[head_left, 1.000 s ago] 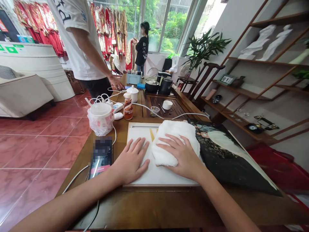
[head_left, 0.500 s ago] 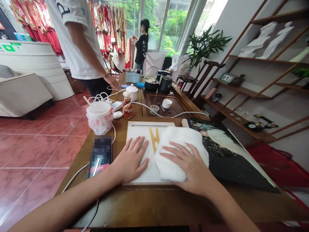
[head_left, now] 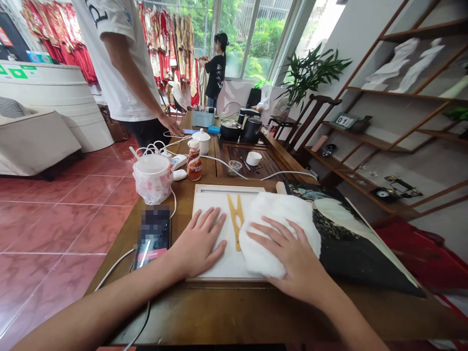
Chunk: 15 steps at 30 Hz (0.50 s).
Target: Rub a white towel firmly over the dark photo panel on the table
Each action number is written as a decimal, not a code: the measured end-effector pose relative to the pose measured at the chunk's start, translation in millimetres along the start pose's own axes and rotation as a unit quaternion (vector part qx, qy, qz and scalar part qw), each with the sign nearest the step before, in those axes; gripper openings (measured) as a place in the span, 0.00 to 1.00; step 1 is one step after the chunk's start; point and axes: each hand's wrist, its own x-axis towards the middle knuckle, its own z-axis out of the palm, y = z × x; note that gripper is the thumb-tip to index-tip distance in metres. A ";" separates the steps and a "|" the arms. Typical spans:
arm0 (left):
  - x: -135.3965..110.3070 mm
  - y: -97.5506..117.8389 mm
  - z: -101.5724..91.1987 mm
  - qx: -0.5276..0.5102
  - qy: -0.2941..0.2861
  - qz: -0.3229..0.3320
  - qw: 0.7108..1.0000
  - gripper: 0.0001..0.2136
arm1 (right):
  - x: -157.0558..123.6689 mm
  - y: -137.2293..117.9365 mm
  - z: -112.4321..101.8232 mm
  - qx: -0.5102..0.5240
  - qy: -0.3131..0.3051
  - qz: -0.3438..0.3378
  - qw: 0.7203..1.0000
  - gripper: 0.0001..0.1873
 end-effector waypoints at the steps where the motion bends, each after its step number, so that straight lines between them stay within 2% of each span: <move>1: 0.0 0.0 0.1 -0.001 0.000 0.000 1.000 0.28 | -7.4 -3.5 -0.8 -0.004 -0.001 -0.004 1.000 0.37; 4: 0.1 0.1 0.9 -0.007 0.005 0.000 1.000 0.28 | -22.0 -9.8 -3.0 -0.013 -0.007 -0.004 1.000 0.37; 7: 0.3 0.3 2.0 -0.009 0.004 0.000 1.000 0.28 | -20.3 -7.9 -3.7 -0.014 -0.011 0.007 1.000 0.36; 15: 0.8 -0.2 -0.5 -0.001 -0.012 0.004 1.000 0.29 | 26.8 27.4 6.5 -0.019 0.011 0.051 0.998 0.32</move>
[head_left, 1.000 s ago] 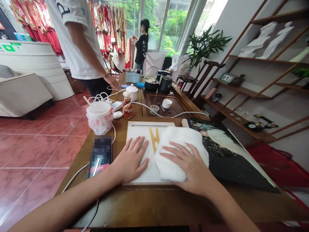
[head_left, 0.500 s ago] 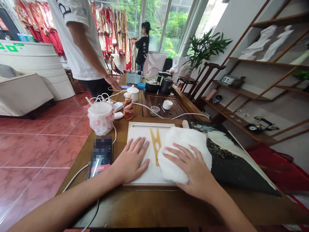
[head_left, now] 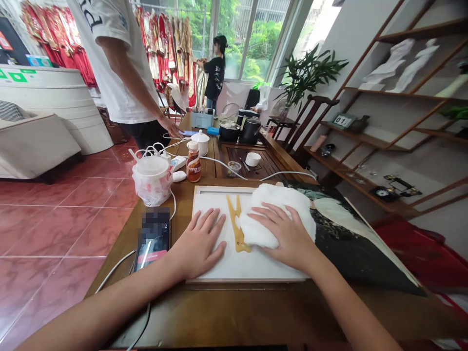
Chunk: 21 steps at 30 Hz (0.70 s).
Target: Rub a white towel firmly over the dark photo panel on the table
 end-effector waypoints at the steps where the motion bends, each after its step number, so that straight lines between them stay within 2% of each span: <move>1: 0.0 -0.2 -0.3 -0.001 0.000 0.000 1.000 0.29 | 4.9 3.5 1.6 -0.002 0.002 0.005 1.000 0.32; 4: -0.2 -0.5 -0.1 -0.003 0.002 0.001 1.000 0.29 | 12.7 9.3 4.9 -0.006 0.008 0.015 1.000 0.31; 8: -0.3 -0.5 0.4 -0.004 0.011 0.001 1.000 0.29 | 6.0 5.1 5.3 -0.005 0.011 0.018 1.000 0.31; 17: -0.1 0.2 -0.2 -0.007 0.018 0.003 1.000 0.28 | -57.1 -26.8 -3.8 -0.011 0.006 -0.010 1.000 0.37; 21: 0.7 1.5 -0.2 -0.008 0.014 0.001 1.000 0.28 | -68.3 -30.7 -9.9 -0.011 -0.004 -0.016 1.000 0.37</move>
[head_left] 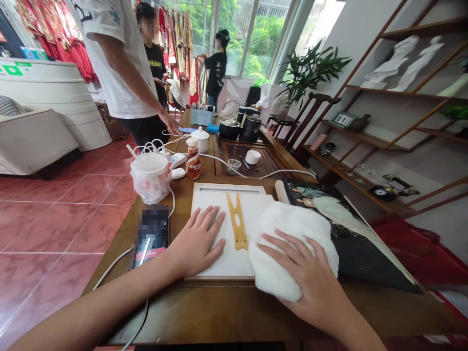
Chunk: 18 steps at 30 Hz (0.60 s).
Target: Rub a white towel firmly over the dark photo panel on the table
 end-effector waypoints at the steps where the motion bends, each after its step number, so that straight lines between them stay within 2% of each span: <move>1: 0.1 0.2 -0.1 0.001 -0.003 -0.001 1.000 0.28 | 1.7 1.2 -0.8 0.000 -0.003 0.002 1.000 0.37; 7: 0.3 -0.1 -1.6 0.010 -0.022 -0.006 1.000 0.29 | 34.9 25.3 6.0 -0.004 -0.003 0.034 0.999 0.33; 13: -0.4 -1.5 -1.3 0.003 -0.011 -0.001 1.000 0.28 | 72.9 58.7 18.4 -0.005 0.008 0.056 0.998 0.32; 18: -1.6 -2.6 -0.4 -0.005 -0.002 0.000 1.000 0.28 | 83.5 65.2 21.8 -0.004 0.018 0.059 0.998 0.31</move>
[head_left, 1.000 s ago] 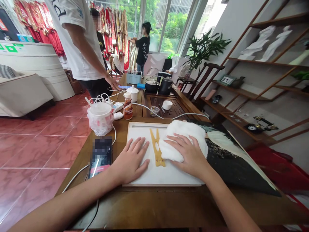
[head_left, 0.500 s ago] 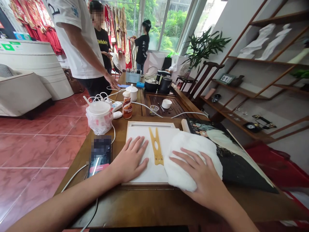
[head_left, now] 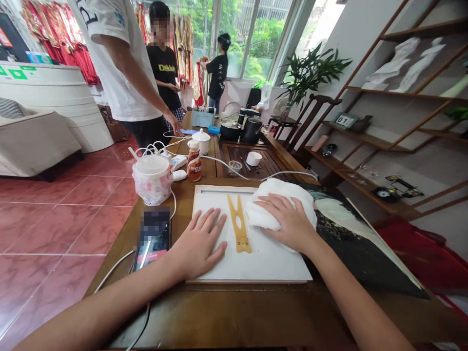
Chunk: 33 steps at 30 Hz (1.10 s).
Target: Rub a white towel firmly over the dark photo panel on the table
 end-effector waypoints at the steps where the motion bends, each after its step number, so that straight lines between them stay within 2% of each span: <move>1: 0.0 -0.3 0.2 -0.001 0.002 0.001 1.000 0.28 | -1.8 -1.3 0.0 0.000 0.004 0.000 1.000 0.31; 6: 1.0 -0.6 0.7 -0.006 0.015 0.003 1.000 0.28 | -27.6 -14.1 -3.0 -0.001 0.016 -0.002 1.000 0.32; 14: 1.8 1.4 1.1 0.002 0.006 0.000 1.000 0.28 | -93.0 -43.5 -17.6 -0.009 0.011 -0.029 0.999 0.36; 18: 1.1 1.4 1.9 0.007 0.001 0.001 1.000 0.28 | -108.9 -49.1 -21.0 -0.019 0.012 -0.031 0.999 0.37; 22: 0.9 1.3 1.9 0.000 0.011 0.004 1.000 0.28 | -98.8 -47.0 -23.7 -0.012 -0.007 -0.035 0.999 0.37; 27: 1.3 1.3 1.4 -0.002 0.006 0.006 1.000 0.28 | -65.2 -42.3 -23.2 -0.003 -0.020 -0.015 1.000 0.32; 33: 0.2 0.4 1.2 -0.010 0.017 0.005 1.000 0.28 | -26.7 -33.1 -13.4 0.008 0.005 0.009 1.000 0.27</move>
